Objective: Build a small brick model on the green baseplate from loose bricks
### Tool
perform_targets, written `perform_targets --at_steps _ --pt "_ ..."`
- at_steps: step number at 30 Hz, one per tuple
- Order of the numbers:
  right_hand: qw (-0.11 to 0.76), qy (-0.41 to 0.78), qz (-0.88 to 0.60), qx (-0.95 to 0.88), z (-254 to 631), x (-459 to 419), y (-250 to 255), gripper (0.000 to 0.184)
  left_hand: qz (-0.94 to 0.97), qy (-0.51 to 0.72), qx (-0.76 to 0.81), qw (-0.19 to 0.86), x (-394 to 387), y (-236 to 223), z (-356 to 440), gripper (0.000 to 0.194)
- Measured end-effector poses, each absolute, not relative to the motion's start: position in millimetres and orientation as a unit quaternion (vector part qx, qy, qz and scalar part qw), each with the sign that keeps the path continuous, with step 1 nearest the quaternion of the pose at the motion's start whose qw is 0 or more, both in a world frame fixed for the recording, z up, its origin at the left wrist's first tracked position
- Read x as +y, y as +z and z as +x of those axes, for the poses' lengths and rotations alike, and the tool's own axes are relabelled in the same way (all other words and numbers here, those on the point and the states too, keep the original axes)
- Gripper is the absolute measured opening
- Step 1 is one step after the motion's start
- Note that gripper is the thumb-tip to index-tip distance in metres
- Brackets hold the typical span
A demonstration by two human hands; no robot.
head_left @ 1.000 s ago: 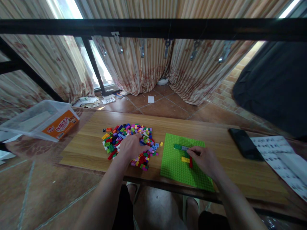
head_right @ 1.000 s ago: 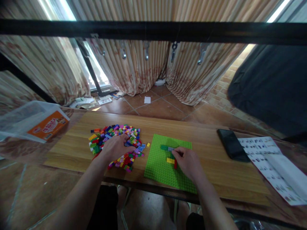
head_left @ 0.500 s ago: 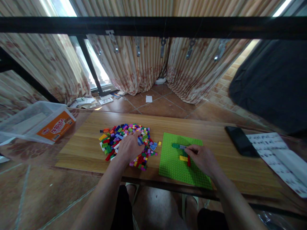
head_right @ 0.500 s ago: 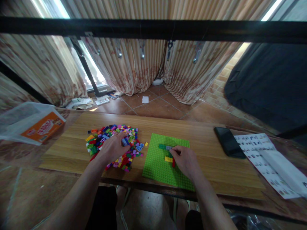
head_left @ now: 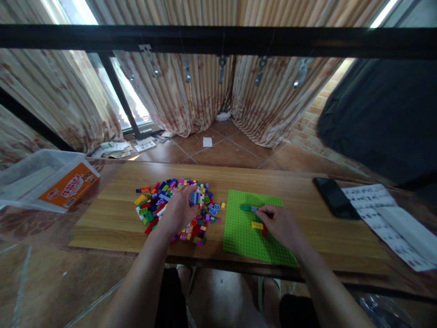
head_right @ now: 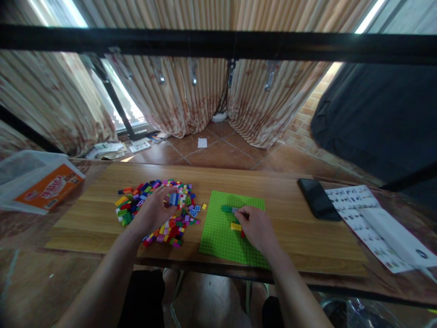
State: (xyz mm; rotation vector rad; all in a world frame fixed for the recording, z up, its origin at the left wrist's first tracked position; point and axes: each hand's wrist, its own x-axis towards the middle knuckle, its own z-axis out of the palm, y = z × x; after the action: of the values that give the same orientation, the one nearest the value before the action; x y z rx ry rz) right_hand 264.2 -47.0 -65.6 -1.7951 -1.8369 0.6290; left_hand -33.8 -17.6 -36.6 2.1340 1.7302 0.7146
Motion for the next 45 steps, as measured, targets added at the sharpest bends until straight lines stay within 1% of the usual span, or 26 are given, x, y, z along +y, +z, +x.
perform_targets --at_steps 3,5,7,9,12,14,15,16,19,21,23,25,28,30,35,38,45 --pt "0.269 0.223 -0.653 -0.671 263 -48 -64 0.029 0.736 0.274 0.592 0.181 -16 -39 -36 0.045" --pt "0.306 0.222 -0.644 -0.665 260 -48 -61 0.028 0.719 0.298 0.589 0.219 -16 -39 -36 0.044" --pt "0.360 0.226 -0.624 -0.656 254 -49 -58 0.027 0.694 0.334 0.572 0.283 -16 -37 -34 0.042" --pt "0.413 0.244 -0.592 -0.648 244 -51 -54 0.026 0.662 0.379 0.530 0.371 -18 -34 -29 0.039" --pt "0.473 0.318 -0.536 -0.623 224 -55 -49 0.029 0.603 0.430 0.443 0.505 -24 -29 -15 0.034" --pt "0.488 0.381 -0.499 -0.606 211 -57 -46 0.039 0.570 0.446 0.401 0.562 -29 -27 -5 0.034" --pt "0.494 0.407 -0.481 -0.599 205 -57 -46 0.041 0.559 0.449 0.389 0.578 -31 -26 1 0.033" --pt "0.498 0.426 -0.467 -0.593 200 -57 -45 0.040 0.552 0.451 0.380 0.589 -33 -26 5 0.032" --pt "0.515 0.435 -0.453 -0.583 193 -56 -44 0.025 0.535 0.456 0.371 0.607 -37 -26 17 0.030" --pt "0.524 0.425 -0.450 -0.584 191 -55 -44 0.020 0.527 0.456 0.379 0.609 -37 -26 24 0.031" --pt "0.522 0.421 -0.448 -0.591 189 -52 -44 0.021 0.538 0.453 0.400 0.587 -36 -27 31 0.029" --pt "0.513 0.406 -0.467 -0.595 187 -50 -45 0.027 0.560 0.459 0.426 0.542 -35 -31 38 0.025" --pt "0.496 0.350 -0.539 -0.584 182 -46 -47 0.034 0.564 0.470 0.473 0.487 -37 -39 53 0.023" --pt "0.483 0.311 -0.583 -0.575 177 -43 -48 0.037 0.562 0.465 0.503 0.463 -40 -44 62 0.025" --pt "0.474 0.274 -0.620 -0.562 166 -34 -48 0.040 0.597 0.447 0.576 0.334 -44 -46 71 0.025" --pt "0.478 0.275 -0.615 -0.564 163 -32 -49 0.039 0.606 0.438 0.581 0.321 -42 -43 69 0.024" --pt "0.490 0.292 -0.599 -0.562 161 -31 -48 0.039 0.594 0.462 0.564 0.341 -41 -44 65 0.022"
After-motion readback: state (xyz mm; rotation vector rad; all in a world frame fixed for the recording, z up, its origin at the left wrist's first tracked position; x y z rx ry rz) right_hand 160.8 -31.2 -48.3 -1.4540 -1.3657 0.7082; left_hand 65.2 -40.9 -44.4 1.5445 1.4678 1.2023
